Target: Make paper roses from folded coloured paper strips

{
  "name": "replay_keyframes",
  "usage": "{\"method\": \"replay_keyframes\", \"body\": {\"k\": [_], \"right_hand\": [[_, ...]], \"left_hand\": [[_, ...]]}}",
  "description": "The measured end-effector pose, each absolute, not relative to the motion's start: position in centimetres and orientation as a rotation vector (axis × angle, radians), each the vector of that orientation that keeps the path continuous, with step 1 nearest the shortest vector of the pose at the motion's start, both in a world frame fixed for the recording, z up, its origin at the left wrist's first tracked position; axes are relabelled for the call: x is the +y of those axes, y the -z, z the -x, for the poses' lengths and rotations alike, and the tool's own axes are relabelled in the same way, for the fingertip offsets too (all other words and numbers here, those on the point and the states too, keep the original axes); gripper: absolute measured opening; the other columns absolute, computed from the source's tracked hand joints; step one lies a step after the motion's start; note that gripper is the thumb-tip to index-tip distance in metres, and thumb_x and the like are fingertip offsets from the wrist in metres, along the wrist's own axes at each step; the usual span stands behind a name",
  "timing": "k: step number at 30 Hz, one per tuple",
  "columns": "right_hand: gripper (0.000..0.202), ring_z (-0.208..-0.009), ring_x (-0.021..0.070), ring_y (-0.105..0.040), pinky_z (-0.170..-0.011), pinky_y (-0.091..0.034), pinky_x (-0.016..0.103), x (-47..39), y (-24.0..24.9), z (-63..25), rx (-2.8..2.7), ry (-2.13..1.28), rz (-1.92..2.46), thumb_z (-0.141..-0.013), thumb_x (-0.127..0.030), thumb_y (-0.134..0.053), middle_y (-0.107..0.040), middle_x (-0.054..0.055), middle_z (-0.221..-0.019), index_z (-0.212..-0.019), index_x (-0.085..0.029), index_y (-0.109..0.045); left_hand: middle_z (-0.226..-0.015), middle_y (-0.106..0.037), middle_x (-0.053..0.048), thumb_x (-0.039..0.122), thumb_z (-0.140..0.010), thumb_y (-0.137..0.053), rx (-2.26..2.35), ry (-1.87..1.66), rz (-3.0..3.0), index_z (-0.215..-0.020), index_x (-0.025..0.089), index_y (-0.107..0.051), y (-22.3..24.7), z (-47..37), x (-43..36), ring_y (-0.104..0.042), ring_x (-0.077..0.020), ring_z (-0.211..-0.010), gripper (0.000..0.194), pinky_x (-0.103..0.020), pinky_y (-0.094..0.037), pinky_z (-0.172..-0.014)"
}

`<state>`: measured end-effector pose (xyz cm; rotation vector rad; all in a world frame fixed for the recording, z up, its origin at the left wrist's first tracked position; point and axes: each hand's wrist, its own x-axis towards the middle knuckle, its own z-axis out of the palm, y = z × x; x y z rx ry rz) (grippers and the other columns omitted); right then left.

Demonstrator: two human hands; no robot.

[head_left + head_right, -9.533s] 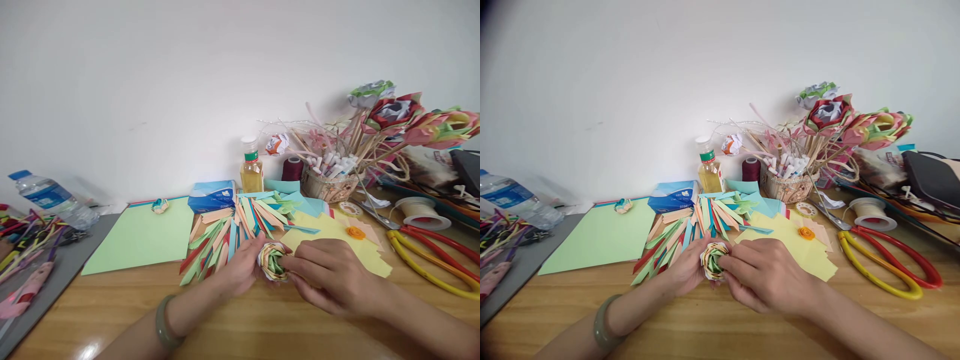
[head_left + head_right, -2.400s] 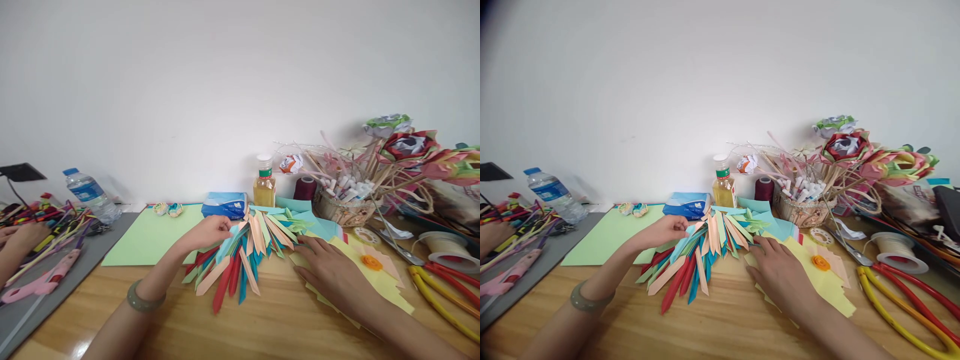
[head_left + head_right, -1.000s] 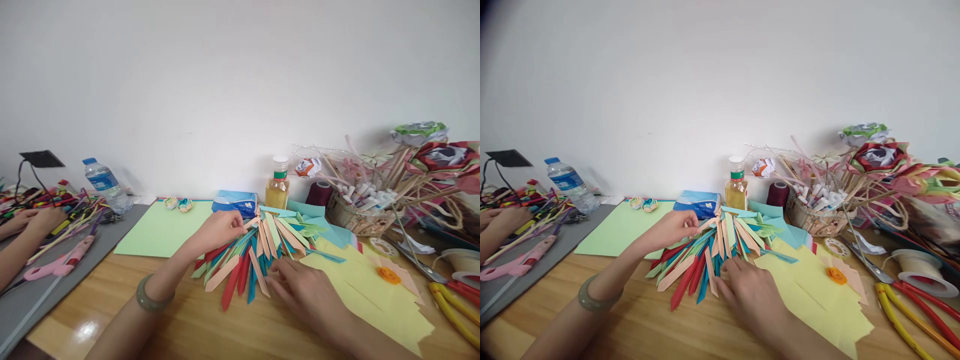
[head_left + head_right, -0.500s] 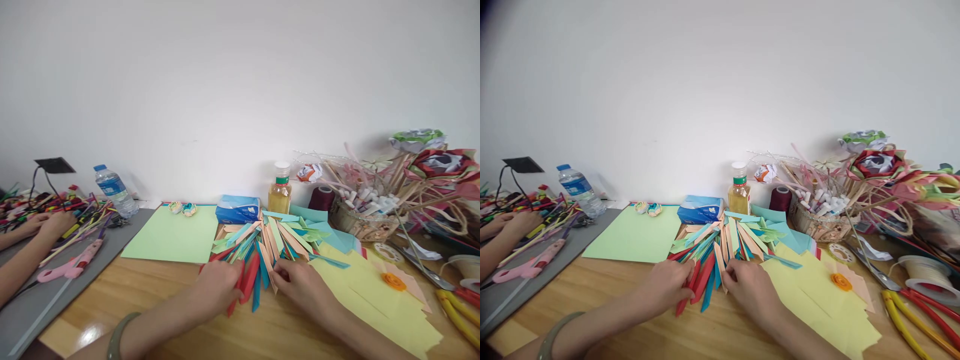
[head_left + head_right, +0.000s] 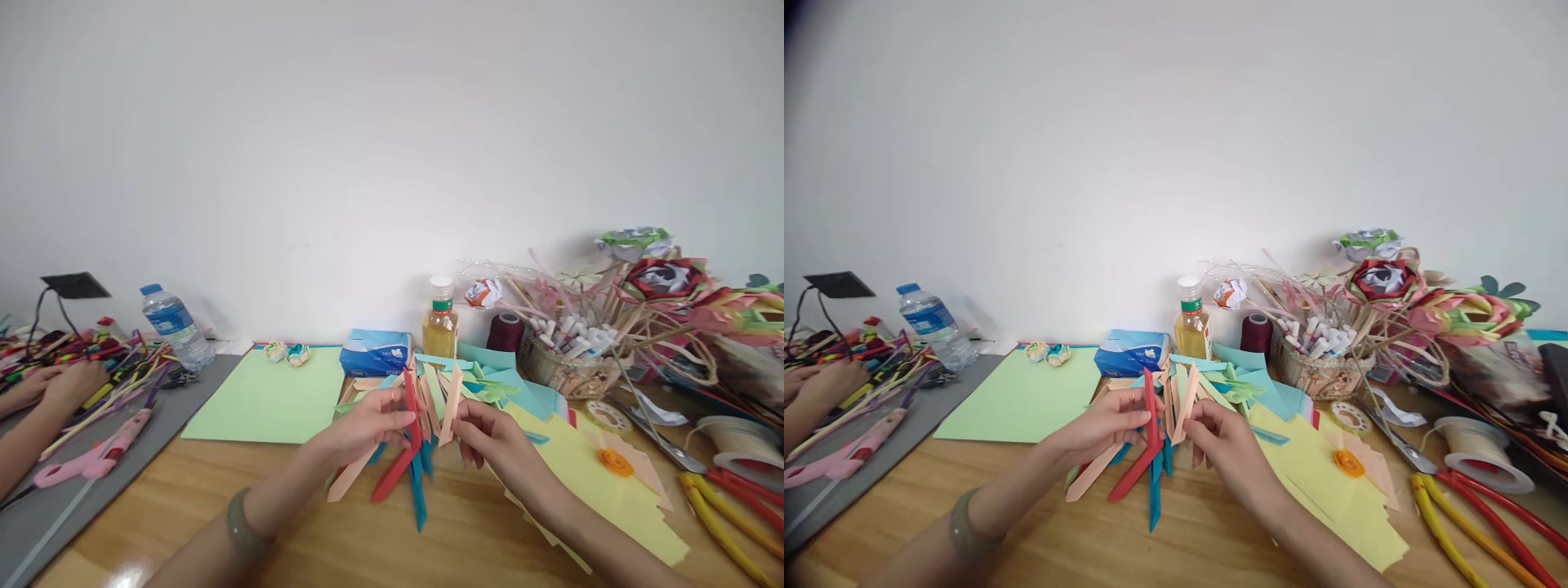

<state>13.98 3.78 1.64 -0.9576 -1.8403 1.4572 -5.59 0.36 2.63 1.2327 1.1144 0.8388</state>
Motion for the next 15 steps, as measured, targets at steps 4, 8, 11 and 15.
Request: {"method": "replay_keyframes", "body": {"k": [4, 8, 11, 15], "right_hand": [[0.017, -0.045, 0.0089, -0.048, -0.047, -0.039, 0.022, 4.0, -1.8, -14.2, -1.75, -1.47, 0.963, -0.074, -0.034, -0.048, -0.053, -0.004, -0.057, -0.069, -0.018, -0.051], [0.011, -0.047, 0.0101, -0.049, -0.047, -0.041, 0.022, 4.5, -0.8, -14.1, -1.78, -1.38, 1.074, -0.072, -0.028, -0.048, -0.056, -0.003, -0.06, -0.068, -0.019, -0.051], [0.012, -0.049, 0.0112, -0.05, -0.047, -0.039, 0.022, 4.6, -0.2, -14.1, -1.851, -1.267, 1.109, -0.073, -0.028, -0.05, -0.058, -0.003, -0.06, -0.068, -0.019, -0.055], [0.017, -0.054, 0.0132, -0.052, -0.051, -0.037, 0.023, 4.2, -0.2, -14.1, -2.084, -0.974, 1.059, -0.08, -0.028, -0.047, -0.062, -0.001, -0.062, -0.072, -0.02, -0.06]], "left_hand": [[-0.102, -0.06, -0.009, 0.037, -0.073, -0.065, 0.902, -0.987, -1.041, -0.102, 0.017, -0.057, -1.3, 3.3, 1.8, -0.061, -0.0171, -0.084, 0.036, -0.029, -0.049, -0.071], [-0.097, -0.064, -0.01, 0.027, -0.07, -0.07, 0.841, -1.072, -0.902, -0.096, 0.014, -0.063, -0.7, 1.6, 1.9, -0.062, -0.0176, -0.085, 0.03, -0.028, -0.048, -0.075], [-0.101, -0.064, -0.011, 0.028, -0.07, -0.069, 0.888, -1.093, -0.897, -0.095, 0.014, -0.065, -0.7, 0.9, 1.5, -0.061, -0.0202, -0.092, 0.028, -0.029, -0.048, -0.076], [-0.099, -0.064, -0.012, 0.036, -0.07, -0.069, 0.914, -1.108, -0.847, -0.098, 0.013, -0.064, -0.8, 0.9, 1.3, -0.061, -0.0216, -0.09, 0.037, -0.03, -0.049, -0.073]]}}
